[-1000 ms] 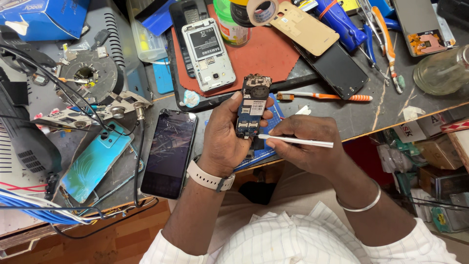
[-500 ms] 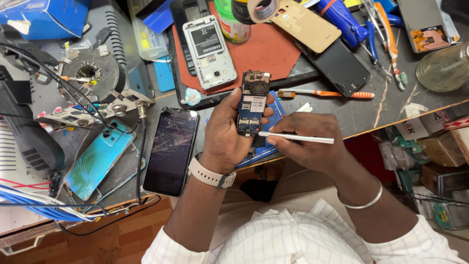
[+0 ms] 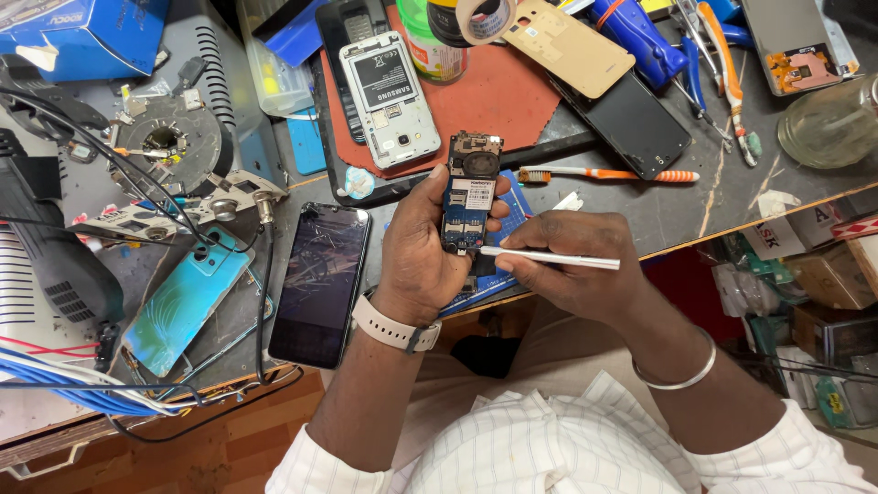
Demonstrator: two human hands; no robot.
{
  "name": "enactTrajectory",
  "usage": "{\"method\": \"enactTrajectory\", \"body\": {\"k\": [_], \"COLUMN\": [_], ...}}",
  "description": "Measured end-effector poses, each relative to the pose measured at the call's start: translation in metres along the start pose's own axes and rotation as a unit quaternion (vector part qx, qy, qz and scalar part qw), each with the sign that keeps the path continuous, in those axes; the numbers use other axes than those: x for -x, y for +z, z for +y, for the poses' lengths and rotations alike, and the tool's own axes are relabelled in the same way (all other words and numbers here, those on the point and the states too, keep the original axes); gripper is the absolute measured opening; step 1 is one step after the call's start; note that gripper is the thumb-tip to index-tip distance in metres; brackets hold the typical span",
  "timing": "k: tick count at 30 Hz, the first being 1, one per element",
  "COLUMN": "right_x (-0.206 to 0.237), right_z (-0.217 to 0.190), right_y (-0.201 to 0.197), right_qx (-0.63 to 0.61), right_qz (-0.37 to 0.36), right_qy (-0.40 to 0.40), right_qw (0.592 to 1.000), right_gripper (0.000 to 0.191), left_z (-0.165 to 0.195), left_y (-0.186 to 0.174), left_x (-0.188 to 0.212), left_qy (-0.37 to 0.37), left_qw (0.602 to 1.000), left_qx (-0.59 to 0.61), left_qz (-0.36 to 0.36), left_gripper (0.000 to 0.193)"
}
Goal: The person sits at a repair workbench and cleans a disassembled phone motherboard, brushing its surface and edges with a small brush while holding the board. They then pick up a small phone with its screen attached, connect it to a bench power supply, and handle the device while working at the bench.
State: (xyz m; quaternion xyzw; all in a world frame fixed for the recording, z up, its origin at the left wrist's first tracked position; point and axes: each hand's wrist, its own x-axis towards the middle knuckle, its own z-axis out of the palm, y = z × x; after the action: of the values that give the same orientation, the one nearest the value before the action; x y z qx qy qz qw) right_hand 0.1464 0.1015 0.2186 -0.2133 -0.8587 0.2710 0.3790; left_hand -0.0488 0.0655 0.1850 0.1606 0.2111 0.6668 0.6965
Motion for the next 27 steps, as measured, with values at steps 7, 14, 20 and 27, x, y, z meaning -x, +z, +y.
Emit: {"method": "enactTrajectory", "body": {"k": [7, 14, 20, 27], "right_x": [0.0022, 0.0022, 0.0024, 0.0036], "right_z": [-0.0019, -0.0012, -0.0020, -0.0036], "right_y": [0.0017, 0.0009, 0.0021, 0.0022], "right_qx": [0.030, 0.000, 0.020, 0.029], "right_qz": [0.010, 0.004, 0.012, 0.017], "right_qy": [-0.009, 0.006, -0.007, -0.010], "right_qw": [0.999, 1.000, 1.000, 0.999], "right_gripper": [0.016, 0.017, 0.017, 0.017], "left_z": [-0.0009, -0.0002, -0.0002, 0.0003], "left_y": [-0.0017, 0.0006, 0.0014, -0.0008], "left_x": [-0.0014, 0.0009, 0.0004, -0.0006], "left_qy": [0.011, 0.010, 0.011, 0.010], "left_qw": [1.000, 1.000, 1.000, 1.000], "left_qx": [-0.008, -0.010, -0.012, -0.004], "left_qz": [0.004, -0.007, -0.005, 0.009], "left_gripper": [0.048, 0.048, 0.048, 0.047]}}
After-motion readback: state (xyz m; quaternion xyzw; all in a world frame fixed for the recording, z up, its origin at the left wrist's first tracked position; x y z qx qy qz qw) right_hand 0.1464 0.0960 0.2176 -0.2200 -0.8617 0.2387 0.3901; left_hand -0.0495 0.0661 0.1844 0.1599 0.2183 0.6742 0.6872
